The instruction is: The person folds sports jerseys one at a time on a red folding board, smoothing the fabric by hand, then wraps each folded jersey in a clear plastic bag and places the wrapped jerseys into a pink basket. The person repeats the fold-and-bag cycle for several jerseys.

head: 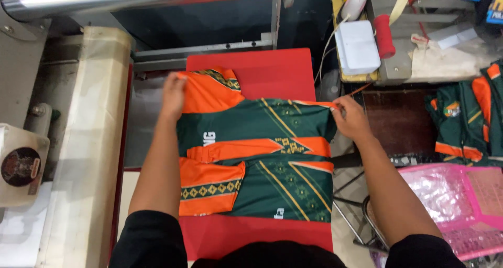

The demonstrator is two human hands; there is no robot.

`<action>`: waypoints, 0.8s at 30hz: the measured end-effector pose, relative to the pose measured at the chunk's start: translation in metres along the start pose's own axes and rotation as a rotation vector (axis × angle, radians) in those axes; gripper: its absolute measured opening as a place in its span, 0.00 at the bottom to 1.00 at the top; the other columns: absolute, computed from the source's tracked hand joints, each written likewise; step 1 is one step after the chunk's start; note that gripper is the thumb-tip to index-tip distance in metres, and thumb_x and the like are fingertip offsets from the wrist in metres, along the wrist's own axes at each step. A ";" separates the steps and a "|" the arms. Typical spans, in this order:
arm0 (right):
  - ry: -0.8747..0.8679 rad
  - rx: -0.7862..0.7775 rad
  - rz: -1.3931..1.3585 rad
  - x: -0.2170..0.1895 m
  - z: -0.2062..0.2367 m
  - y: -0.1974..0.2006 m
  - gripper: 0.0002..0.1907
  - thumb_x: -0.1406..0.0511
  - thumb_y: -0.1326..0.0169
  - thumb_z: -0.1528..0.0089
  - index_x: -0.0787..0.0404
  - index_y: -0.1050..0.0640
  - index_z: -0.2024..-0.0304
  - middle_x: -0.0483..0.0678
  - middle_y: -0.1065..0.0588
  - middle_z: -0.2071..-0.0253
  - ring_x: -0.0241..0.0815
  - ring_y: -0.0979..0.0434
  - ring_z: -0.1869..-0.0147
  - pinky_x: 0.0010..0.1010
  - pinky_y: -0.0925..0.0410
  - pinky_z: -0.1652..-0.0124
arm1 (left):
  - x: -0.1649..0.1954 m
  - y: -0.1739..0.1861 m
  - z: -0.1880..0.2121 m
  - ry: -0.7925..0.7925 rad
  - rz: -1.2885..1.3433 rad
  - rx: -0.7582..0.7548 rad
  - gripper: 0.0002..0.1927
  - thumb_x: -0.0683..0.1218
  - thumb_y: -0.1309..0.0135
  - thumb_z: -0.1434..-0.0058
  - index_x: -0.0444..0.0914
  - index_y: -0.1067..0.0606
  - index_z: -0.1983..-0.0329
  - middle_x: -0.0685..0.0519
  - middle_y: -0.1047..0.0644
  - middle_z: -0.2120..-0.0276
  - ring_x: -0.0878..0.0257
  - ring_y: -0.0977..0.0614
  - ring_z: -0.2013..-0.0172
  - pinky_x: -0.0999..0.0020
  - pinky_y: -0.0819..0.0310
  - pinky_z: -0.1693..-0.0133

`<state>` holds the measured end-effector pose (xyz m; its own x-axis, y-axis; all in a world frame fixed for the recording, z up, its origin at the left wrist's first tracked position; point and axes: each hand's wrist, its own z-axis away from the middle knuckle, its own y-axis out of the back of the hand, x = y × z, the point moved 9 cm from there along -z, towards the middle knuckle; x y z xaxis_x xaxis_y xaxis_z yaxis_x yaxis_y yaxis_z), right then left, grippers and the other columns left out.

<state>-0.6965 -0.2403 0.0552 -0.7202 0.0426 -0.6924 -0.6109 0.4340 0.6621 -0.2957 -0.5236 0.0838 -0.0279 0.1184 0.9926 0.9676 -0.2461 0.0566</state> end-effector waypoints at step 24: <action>0.030 0.104 0.200 -0.040 0.225 -0.029 0.22 0.78 0.44 0.42 0.63 0.25 0.46 0.56 0.24 0.53 0.55 0.21 0.54 0.38 0.27 0.57 | -0.045 0.123 0.238 0.265 -0.498 0.253 0.14 0.49 0.42 0.31 0.34 0.22 0.52 0.46 0.18 0.60 0.59 0.18 0.60 0.65 0.22 0.53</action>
<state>-0.5757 -0.0518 -0.0009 -0.8338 0.1113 -0.5407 -0.4190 0.5101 0.7512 -0.1159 -0.3299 0.0205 -0.5219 -0.0909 0.8482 0.8508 0.0166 0.5253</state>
